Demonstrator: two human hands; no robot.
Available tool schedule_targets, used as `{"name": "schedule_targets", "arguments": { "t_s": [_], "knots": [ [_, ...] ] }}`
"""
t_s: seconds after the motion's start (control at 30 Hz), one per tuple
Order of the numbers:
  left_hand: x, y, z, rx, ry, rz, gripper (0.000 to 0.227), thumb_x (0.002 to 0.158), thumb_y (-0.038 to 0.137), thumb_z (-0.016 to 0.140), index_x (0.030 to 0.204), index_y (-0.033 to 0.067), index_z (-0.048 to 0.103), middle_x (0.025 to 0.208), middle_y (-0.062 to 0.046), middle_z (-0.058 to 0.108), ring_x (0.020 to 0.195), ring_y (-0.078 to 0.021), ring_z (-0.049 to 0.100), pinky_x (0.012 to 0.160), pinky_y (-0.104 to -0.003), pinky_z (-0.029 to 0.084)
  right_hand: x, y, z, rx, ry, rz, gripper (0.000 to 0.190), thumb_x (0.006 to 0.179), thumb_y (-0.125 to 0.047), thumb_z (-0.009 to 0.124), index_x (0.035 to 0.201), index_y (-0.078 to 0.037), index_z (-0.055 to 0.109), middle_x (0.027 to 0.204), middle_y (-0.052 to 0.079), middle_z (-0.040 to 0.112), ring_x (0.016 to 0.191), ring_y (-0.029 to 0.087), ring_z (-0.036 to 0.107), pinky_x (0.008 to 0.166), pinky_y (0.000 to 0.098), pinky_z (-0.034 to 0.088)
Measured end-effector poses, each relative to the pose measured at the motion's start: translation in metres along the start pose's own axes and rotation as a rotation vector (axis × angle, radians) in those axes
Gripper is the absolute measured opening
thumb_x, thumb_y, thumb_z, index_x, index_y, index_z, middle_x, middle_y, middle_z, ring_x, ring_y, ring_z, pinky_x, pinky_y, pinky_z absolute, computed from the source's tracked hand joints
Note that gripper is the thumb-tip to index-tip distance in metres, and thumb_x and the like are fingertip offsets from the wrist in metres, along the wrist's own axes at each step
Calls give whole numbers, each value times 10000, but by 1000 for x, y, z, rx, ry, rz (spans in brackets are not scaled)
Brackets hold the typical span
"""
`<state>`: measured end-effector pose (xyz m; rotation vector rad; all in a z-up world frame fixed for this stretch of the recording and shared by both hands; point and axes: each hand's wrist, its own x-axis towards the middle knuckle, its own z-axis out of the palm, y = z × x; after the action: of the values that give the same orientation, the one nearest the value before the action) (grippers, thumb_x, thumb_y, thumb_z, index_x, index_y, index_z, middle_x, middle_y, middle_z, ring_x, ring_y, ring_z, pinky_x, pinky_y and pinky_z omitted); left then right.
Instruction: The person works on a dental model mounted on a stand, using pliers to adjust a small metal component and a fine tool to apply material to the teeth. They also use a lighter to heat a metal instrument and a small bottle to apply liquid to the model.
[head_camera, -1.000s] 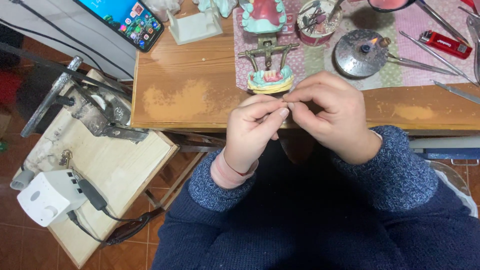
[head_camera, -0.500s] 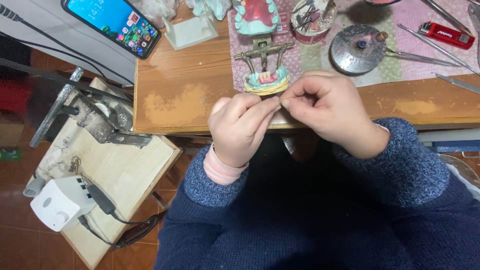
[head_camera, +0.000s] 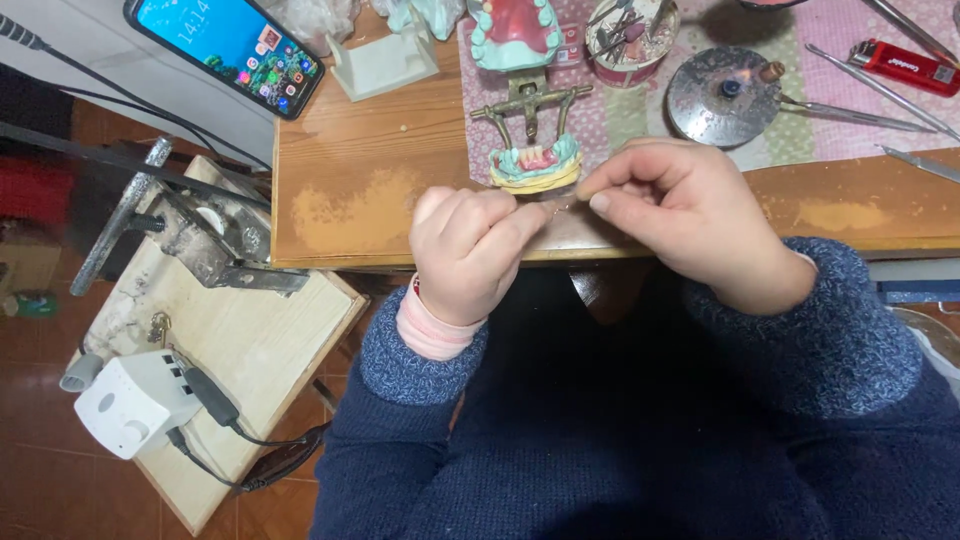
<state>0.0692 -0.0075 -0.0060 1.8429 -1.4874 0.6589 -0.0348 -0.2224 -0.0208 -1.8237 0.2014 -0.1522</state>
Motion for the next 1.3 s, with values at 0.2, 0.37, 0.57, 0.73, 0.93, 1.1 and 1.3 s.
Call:
{"name": "schedule_targets", "arguments": {
  "t_s": [0.2, 0.37, 0.57, 0.73, 0.93, 1.1, 1.3],
  "knots": [
    [0, -1, 3, 3, 43, 68, 247, 823, 79, 782, 1063, 114, 738, 967, 0, 626, 771, -186, 607, 707, -368, 418, 1, 5, 1, 337, -160, 112, 126, 948, -110, 689, 1025, -14, 718, 763, -87, 584, 675, -5, 495, 597, 169, 419],
    [-1, -2, 5, -16, 26, 89, 240, 825, 85, 771, 1060, 107, 728, 1034, 9, 667, 776, -177, 612, 699, -359, 420, 1, 6, 4, 354, -193, 126, 88, 951, -102, 684, 960, -15, 692, 736, -87, 532, 651, -4, 444, 570, 174, 377],
    [-3, -4, 9, -13, 3, 88, 238, 825, 102, 764, 1060, 115, 728, 997, 20, 647, 787, -175, 613, 699, -359, 415, 4, 19, 9, 341, -210, 67, 77, 957, -94, 659, 917, -29, 668, 755, -88, 531, 679, -4, 435, 592, 173, 372],
    [-6, -10, 15, 21, -5, 18, 214, 835, 123, 788, 1042, 133, 736, 933, -1, 610, 808, -195, 609, 749, -380, 420, 13, 20, 10, 393, -182, 85, 67, 951, -88, 666, 928, -25, 664, 758, -88, 514, 677, 3, 419, 584, 182, 350],
    [4, -17, 19, -36, 72, -325, 424, 841, 334, 877, 1122, 100, 662, 1127, -74, 672, 1073, -273, 623, 968, -405, 447, 26, 6, 2, 254, -14, -41, 80, 985, -94, 647, 953, -22, 661, 821, -94, 575, 750, -14, 479, 650, 171, 404],
    [13, -22, 25, -235, -50, -461, 431, 816, 273, 878, 1154, 78, 695, 1113, -63, 711, 1043, -280, 644, 938, -373, 474, 30, 15, 3, 257, -8, -8, 74, 978, -91, 671, 957, -21, 675, 777, -95, 545, 709, -2, 446, 619, 188, 376],
    [9, -26, 28, -383, -93, -509, 309, 836, 162, 873, 1072, 56, 705, 1032, -78, 690, 1018, -273, 657, 918, -367, 528, 26, 19, 1, 58, 30, -103, 72, 950, -97, 700, 954, -25, 697, 757, -84, 534, 697, 11, 453, 598, 203, 394]
  ]
}}
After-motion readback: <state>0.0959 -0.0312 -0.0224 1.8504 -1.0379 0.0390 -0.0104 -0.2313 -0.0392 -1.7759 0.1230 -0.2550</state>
